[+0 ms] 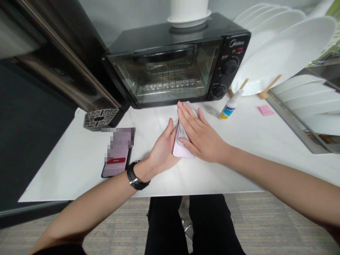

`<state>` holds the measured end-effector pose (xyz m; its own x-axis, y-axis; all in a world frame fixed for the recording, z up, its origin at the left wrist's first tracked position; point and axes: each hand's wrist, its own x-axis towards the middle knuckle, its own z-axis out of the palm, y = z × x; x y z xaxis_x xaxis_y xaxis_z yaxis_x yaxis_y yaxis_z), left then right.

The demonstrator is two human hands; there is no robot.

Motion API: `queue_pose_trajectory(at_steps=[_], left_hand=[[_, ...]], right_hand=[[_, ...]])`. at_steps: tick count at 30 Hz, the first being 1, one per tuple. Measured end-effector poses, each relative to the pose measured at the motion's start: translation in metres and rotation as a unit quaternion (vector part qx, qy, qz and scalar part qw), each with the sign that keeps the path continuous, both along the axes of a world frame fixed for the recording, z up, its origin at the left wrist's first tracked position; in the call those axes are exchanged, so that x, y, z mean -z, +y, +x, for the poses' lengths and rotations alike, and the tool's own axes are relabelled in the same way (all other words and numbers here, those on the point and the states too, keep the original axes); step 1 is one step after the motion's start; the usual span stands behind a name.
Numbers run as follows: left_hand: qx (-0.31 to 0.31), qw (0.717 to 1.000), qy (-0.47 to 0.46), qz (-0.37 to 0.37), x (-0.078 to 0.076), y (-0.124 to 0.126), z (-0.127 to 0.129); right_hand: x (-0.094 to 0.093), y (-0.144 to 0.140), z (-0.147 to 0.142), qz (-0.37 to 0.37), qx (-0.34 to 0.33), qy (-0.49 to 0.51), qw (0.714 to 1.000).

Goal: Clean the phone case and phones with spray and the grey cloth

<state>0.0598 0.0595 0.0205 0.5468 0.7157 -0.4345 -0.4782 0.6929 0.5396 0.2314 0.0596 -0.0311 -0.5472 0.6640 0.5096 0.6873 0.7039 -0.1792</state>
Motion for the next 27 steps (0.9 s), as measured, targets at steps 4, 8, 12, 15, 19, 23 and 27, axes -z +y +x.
queue_pose_trajectory(at_steps=[4,8,12,15,19,23,27], left_hand=[[-0.045,0.999,-0.01,-0.01,-0.002,0.004,-0.003],[-0.082,0.996,-0.022,0.019,-0.005,0.008,-0.005],[-0.088,0.994,0.005,0.061,-0.003,0.006,-0.002],[-0.024,0.998,0.027,0.045,0.003,0.002,0.001],[0.022,0.999,0.042,0.024,0.007,-0.001,0.002],[-0.021,0.999,0.038,0.013,0.004,-0.001,0.003],[-0.103,0.994,0.042,-0.009,0.002,0.001,0.001]], right_hand=[[-0.004,-0.011,-0.008,0.007,-0.081,-0.063,0.995],[-0.007,-0.012,-0.008,0.018,-0.087,-0.078,0.993],[-0.004,-0.001,0.0,0.026,0.011,-0.035,0.999],[0.0,0.007,0.007,0.028,0.082,-0.001,0.996],[-0.001,0.008,0.008,0.023,0.072,0.012,0.997],[-0.002,0.002,0.001,0.008,-0.044,-0.008,0.999],[-0.004,-0.003,-0.003,0.006,-0.121,-0.028,0.992]])
